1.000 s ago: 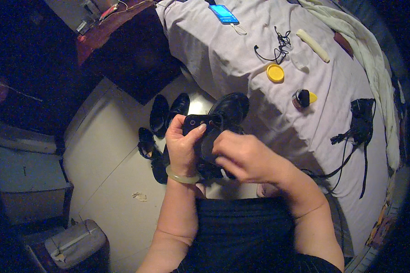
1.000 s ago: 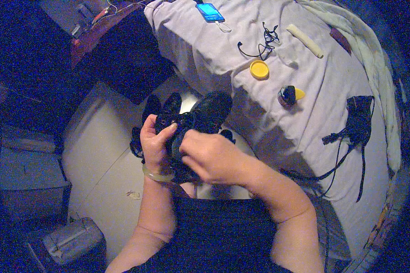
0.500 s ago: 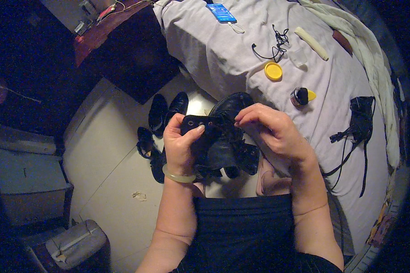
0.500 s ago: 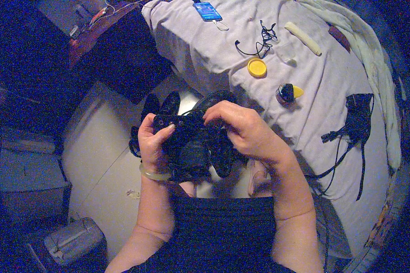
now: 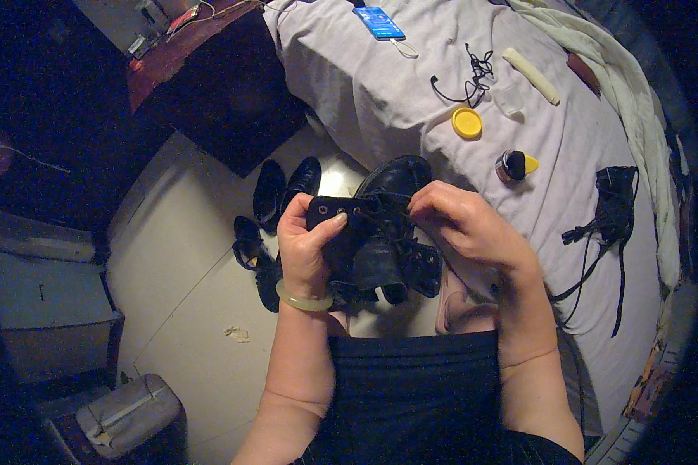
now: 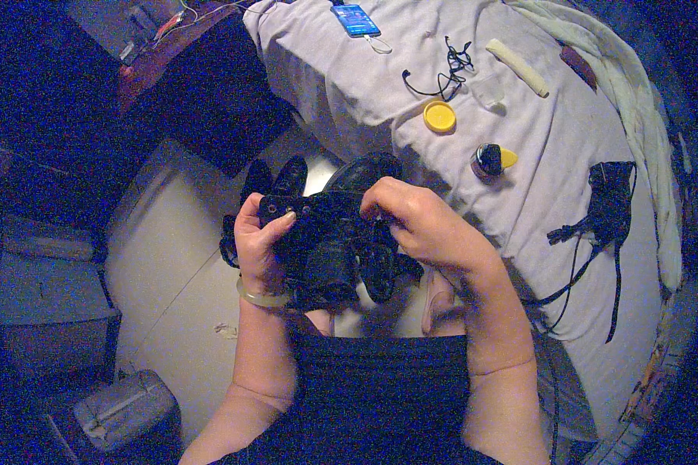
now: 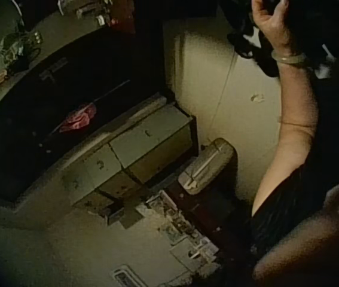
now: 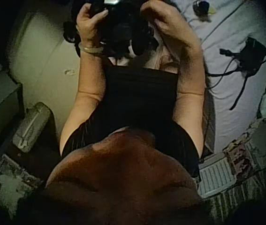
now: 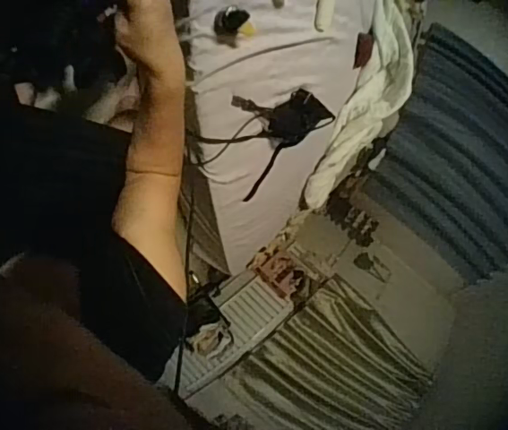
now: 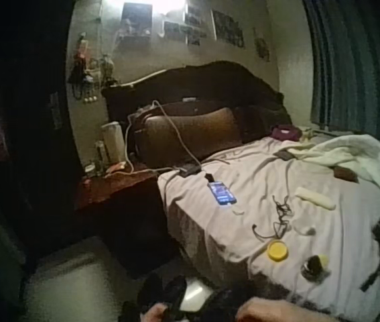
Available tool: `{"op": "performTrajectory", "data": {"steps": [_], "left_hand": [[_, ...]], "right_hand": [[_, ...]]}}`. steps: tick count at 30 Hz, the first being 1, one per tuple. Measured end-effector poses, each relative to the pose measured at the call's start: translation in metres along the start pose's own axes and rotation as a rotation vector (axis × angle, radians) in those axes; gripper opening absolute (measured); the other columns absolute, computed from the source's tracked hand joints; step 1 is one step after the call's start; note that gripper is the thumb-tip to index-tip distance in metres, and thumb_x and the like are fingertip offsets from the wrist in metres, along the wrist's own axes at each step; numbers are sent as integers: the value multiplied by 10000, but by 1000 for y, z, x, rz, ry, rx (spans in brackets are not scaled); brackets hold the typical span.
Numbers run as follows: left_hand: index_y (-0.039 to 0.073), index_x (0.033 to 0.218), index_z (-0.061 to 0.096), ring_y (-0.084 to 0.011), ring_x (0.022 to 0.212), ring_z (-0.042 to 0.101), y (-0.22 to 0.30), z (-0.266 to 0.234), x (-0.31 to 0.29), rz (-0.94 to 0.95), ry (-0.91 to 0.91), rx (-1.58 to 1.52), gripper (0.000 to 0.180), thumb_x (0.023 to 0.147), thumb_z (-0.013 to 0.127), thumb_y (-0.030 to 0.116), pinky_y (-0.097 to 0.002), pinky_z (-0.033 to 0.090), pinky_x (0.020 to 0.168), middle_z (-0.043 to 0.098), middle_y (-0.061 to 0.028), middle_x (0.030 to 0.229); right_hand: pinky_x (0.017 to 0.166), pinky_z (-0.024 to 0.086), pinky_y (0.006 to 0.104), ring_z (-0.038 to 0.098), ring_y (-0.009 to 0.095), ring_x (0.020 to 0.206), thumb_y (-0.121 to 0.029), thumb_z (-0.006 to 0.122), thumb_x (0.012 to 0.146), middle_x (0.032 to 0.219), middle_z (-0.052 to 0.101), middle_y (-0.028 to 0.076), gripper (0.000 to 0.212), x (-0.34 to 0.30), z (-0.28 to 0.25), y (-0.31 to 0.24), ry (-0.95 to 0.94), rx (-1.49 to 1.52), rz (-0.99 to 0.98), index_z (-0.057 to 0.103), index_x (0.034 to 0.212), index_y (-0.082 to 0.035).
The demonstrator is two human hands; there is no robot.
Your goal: The person removes the old shoelace from a black boot and threads a new shoelace through the eyelets. They pull the lace through each eyelet and adjust the fit, working on one boot at a time.
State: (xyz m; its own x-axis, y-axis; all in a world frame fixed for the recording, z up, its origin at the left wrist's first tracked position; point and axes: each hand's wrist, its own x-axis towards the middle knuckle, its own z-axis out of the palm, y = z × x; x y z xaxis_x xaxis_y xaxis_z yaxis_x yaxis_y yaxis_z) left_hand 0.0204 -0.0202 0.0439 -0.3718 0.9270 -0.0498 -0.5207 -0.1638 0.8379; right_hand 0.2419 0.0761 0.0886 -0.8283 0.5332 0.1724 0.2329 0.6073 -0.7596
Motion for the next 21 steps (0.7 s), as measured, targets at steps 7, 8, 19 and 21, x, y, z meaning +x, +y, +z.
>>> {"op": "performTrajectory", "data": {"steps": [7,8,19,21], "left_hand": [[49,834,533,-139,713,627,2,0,0,-9,3,-2,197,740,679,-43,-287,539,709,656,-78,828],[50,833,532,-138,712,625,1,-1,0,-4,0,1,197,740,679,-43,-286,538,707,656,-78,827],[55,829,533,-123,700,615,1,-3,0,-8,27,8,202,745,696,-31,-273,529,688,648,-65,812],[54,835,538,-120,697,613,0,-6,1,-1,21,9,204,745,700,-33,-271,528,686,647,-62,809]], "right_hand": [[831,491,347,604,269,957,123,542,664,1039,587,115,313,0,-1,3,-85,18,-62,584,948,-4],[820,490,343,601,265,949,123,546,659,1038,580,109,319,-1,-1,3,-100,31,-64,585,947,-8],[737,476,323,575,240,895,95,617,608,996,541,77,329,1,4,-6,-247,100,-55,581,905,-42],[726,478,329,586,250,868,72,643,633,955,554,83,287,2,7,-7,-215,114,-59,572,890,-33]]}}
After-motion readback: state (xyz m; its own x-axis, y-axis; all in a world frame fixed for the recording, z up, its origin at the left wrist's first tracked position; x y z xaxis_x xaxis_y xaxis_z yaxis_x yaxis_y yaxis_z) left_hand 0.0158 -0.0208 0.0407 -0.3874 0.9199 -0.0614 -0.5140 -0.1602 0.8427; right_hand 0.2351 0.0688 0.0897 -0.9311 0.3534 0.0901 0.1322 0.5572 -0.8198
